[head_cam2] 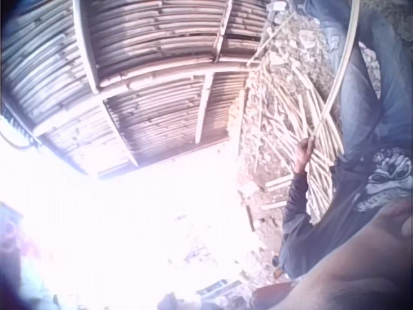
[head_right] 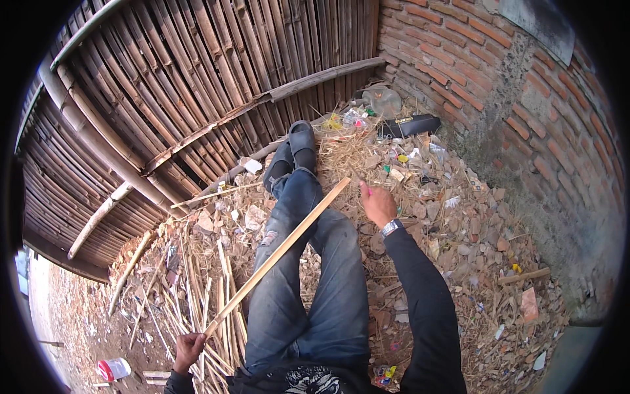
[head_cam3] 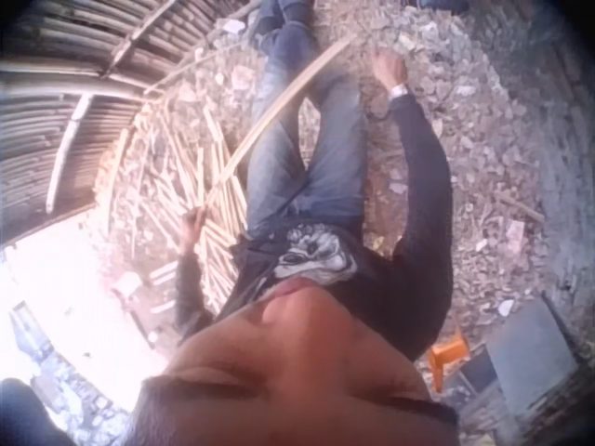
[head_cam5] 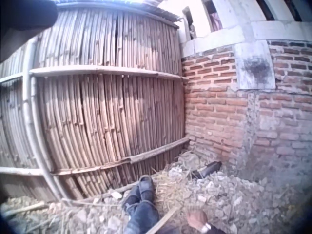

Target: The person is using a small knife to whittle and shape a thin bamboo stick while sitting on the ground, removing outer layers and smoothing the wood.

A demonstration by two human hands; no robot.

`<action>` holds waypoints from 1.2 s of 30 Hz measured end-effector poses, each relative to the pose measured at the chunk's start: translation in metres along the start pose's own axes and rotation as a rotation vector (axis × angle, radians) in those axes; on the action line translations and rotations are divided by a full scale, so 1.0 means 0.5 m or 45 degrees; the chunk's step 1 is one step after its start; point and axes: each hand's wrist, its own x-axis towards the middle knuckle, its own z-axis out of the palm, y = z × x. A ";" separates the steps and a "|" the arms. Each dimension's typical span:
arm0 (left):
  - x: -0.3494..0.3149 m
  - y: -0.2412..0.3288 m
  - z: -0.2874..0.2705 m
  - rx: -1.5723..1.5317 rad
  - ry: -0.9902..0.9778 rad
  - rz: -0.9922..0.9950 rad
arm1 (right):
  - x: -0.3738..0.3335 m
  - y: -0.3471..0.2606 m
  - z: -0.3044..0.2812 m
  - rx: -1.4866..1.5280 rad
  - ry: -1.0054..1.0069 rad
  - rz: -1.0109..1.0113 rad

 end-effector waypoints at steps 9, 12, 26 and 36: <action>0.007 0.025 0.025 -0.114 -0.047 -0.009 | -0.010 -0.073 -0.031 0.359 0.041 -0.041; 0.011 0.027 0.029 -0.153 -0.013 -0.013 | -0.050 -0.102 0.014 0.387 0.069 -0.069; 0.006 0.033 0.024 -0.238 -0.230 -0.086 | -0.175 -0.167 0.028 0.662 -0.139 -0.220; 0.024 0.010 0.021 -0.460 -0.406 -0.283 | -0.112 -0.138 0.049 0.309 0.100 -0.171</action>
